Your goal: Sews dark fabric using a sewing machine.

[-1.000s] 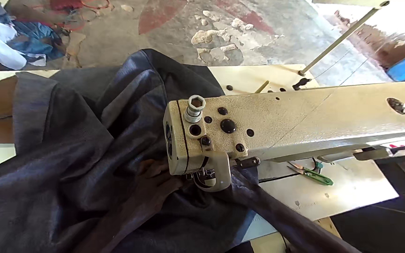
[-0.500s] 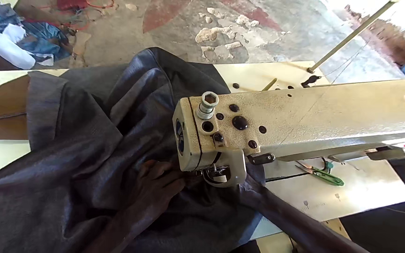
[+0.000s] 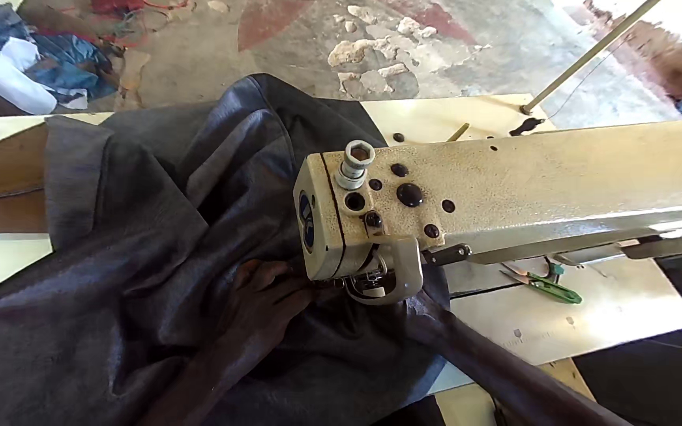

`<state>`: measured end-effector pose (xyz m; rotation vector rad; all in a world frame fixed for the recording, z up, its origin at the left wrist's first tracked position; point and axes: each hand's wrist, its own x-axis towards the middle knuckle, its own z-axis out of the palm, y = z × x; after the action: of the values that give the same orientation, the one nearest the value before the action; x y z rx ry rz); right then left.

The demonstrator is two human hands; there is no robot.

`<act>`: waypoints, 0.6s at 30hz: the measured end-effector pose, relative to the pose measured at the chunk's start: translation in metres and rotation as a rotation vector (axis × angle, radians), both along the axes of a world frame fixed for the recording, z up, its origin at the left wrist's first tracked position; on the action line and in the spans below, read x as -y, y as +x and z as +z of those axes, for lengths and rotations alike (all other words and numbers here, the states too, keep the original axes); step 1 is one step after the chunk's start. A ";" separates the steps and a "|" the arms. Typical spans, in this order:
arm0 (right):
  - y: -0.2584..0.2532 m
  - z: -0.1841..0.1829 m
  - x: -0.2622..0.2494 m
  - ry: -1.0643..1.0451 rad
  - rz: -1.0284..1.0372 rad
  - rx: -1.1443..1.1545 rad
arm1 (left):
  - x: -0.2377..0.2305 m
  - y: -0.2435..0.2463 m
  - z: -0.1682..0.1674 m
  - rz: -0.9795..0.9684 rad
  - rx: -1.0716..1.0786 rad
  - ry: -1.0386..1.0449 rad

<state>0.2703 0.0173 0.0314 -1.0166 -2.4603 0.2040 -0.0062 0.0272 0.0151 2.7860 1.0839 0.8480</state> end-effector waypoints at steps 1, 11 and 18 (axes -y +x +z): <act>-0.001 -0.001 0.001 0.077 -0.012 -0.014 | 0.000 0.000 -0.001 -0.003 0.002 0.001; -0.001 -0.013 -0.001 -0.018 -0.049 -0.020 | -0.010 -0.004 -0.003 -0.024 0.016 -0.010; -0.005 -0.010 0.001 0.068 -0.067 -0.078 | -0.010 -0.003 -0.002 -0.014 -0.002 -0.033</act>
<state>0.2651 0.0161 0.0214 -1.0406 -2.3425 0.1347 -0.0093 0.0373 0.0136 2.7647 1.0670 0.8191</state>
